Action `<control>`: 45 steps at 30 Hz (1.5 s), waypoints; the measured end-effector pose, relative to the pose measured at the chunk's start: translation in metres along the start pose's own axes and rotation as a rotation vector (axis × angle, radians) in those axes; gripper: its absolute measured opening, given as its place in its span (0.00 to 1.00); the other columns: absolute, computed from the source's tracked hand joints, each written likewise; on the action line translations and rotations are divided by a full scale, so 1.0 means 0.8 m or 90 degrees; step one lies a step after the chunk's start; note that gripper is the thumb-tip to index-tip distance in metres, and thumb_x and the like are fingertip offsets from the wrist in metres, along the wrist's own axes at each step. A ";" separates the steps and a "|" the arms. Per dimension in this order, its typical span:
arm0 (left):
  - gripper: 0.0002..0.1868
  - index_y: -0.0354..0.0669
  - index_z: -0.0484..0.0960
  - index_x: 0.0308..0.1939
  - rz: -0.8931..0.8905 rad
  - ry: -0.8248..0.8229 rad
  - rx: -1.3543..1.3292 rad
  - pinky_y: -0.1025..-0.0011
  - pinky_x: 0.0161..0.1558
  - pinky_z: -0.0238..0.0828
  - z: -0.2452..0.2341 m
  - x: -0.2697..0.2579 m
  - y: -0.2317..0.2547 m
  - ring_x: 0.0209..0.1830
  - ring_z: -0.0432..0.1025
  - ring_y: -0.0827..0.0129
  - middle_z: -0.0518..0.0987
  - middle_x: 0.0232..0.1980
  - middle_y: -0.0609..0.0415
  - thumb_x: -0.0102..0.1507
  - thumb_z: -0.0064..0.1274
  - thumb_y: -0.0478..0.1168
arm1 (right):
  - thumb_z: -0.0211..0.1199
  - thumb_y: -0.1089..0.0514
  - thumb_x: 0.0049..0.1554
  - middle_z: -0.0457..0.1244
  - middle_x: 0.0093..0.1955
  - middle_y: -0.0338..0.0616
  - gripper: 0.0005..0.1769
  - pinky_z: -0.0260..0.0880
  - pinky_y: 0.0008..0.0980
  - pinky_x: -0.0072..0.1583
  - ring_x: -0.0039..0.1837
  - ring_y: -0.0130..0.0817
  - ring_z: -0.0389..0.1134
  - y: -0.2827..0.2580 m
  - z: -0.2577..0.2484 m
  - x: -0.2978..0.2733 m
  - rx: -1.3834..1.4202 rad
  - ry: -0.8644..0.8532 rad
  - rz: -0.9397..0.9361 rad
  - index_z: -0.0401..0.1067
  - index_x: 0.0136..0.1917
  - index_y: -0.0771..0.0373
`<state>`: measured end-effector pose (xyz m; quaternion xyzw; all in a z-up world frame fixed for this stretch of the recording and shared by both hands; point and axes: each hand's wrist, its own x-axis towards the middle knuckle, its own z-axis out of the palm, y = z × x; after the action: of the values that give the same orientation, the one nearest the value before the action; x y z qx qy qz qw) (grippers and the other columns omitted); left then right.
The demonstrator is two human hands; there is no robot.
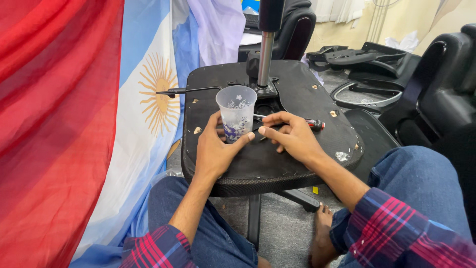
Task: The person uses a screwdriver to tighten screws on the underside of an office chair seat, securing the metal mounting plate to the seat. They retrieve additional screws from a small plastic cup and continue fastening the components together.
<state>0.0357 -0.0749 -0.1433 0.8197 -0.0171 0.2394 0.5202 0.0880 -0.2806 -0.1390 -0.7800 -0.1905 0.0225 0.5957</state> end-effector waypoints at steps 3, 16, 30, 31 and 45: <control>0.43 0.38 0.75 0.62 0.028 -0.045 -0.022 0.67 0.52 0.77 0.003 -0.003 0.008 0.51 0.81 0.63 0.85 0.51 0.46 0.48 0.72 0.52 | 0.71 0.52 0.56 0.65 0.63 0.46 0.33 0.71 0.29 0.56 0.57 0.29 0.69 -0.008 -0.002 -0.006 0.108 -0.074 -0.146 0.65 0.70 0.66; 0.42 0.41 0.68 0.71 0.098 -0.093 -0.174 0.66 0.63 0.73 0.005 -0.035 0.043 0.62 0.77 0.64 0.80 0.62 0.47 0.54 0.67 0.42 | 0.76 0.49 0.48 0.67 0.64 0.46 0.39 0.74 0.34 0.58 0.62 0.34 0.70 -0.052 0.008 -0.038 -0.010 -0.034 -0.180 0.67 0.69 0.64; 0.43 0.39 0.66 0.71 -0.002 -0.012 -0.295 0.65 0.63 0.75 -0.124 -0.116 -0.018 0.64 0.74 0.66 0.76 0.66 0.48 0.53 0.68 0.33 | 0.77 0.49 0.45 0.64 0.59 0.41 0.40 0.77 0.31 0.53 0.58 0.31 0.69 -0.091 0.142 -0.051 0.032 -0.221 -0.237 0.70 0.68 0.63; 0.44 0.39 0.66 0.71 -0.007 -0.009 -0.294 0.65 0.62 0.74 -0.135 -0.121 -0.022 0.64 0.74 0.66 0.75 0.66 0.49 0.52 0.68 0.33 | 0.78 0.49 0.44 0.65 0.59 0.41 0.40 0.78 0.32 0.53 0.58 0.31 0.69 -0.094 0.153 -0.052 0.030 -0.231 -0.238 0.71 0.67 0.63; 0.45 0.45 0.71 0.69 -0.117 -0.092 -0.148 0.65 0.68 0.64 -0.255 -0.183 -0.060 0.66 0.70 0.69 0.77 0.65 0.54 0.47 0.71 0.34 | 0.78 0.49 0.43 0.65 0.62 0.46 0.42 0.79 0.35 0.57 0.63 0.36 0.70 -0.090 0.257 -0.084 0.066 -0.332 -0.237 0.70 0.67 0.66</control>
<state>-0.1567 0.0905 -0.1739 0.7671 -0.0069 0.1279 0.6287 -0.0476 -0.0972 -0.1440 -0.6683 -0.4744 0.1220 0.5599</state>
